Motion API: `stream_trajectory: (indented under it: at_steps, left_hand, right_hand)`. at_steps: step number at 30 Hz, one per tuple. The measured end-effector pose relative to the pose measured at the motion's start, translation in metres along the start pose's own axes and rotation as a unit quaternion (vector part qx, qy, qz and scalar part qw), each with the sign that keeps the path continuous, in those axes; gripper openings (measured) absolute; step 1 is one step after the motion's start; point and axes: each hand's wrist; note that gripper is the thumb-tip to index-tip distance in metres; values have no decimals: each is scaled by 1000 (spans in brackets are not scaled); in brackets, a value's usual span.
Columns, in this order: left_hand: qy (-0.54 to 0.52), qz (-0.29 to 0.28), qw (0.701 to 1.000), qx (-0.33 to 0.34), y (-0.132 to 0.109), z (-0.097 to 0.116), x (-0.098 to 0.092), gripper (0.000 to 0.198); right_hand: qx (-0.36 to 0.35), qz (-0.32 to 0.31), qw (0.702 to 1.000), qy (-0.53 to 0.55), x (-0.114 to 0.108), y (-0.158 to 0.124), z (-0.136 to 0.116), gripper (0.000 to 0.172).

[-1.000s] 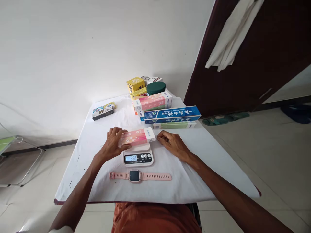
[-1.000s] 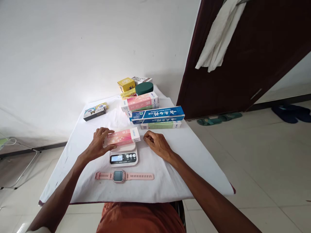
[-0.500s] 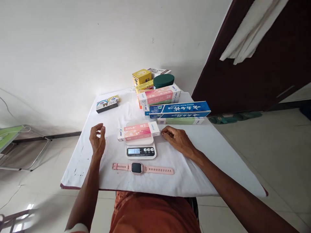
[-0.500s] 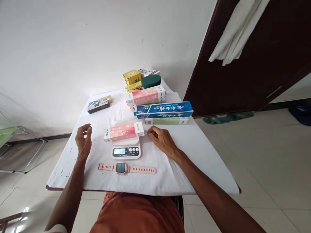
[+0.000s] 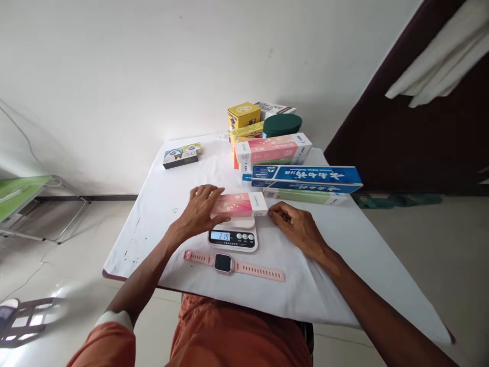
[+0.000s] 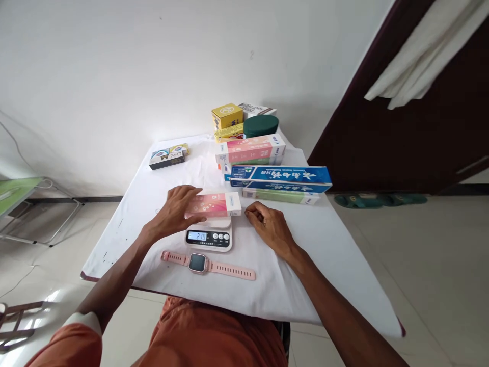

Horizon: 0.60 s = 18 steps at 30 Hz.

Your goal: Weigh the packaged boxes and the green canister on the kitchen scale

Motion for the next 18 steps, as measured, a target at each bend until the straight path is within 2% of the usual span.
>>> stream_trajectory:
  at_steps: [3,5,7,9,12,15,18]
  left_hand:
    - [-20,-39,999,-2,2,-5,-3,50]
    - [-44,-25,999,-10,-3,-15,-10,45]
    - [-46,11,998,-38,-9,-34,-23,43]
    - [-15,47,995,-86,-9,-63,-37,43]
    - [55,70,981,-175,7,-121,-50,46]
    - [85,41,965,-244,37,-177,-52,44]
    - [104,23,953,-283,64,-218,-48,43]
  right_hand:
    - [-3,-3,1000,-8,-1,0,0,22]
    - [-11,-4,1000,-12,-2,-1,-1,22]
    - [-19,-4,1000,-14,-2,-1,-2,22]
    - [-26,-1,1000,-16,-2,-1,-2,21]
    - [-28,9,999,-21,-1,1,-1,20]
    - [-23,14,999,-21,0,2,1,20]
    - [-22,15,999,-19,-1,2,1,20]
Point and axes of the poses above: each hand's wrist, its own y-axis towards the middle knuckle, its own x-axis out of the palm, z = x × y, and after that the axes turned 11 degrees about x, right-handed
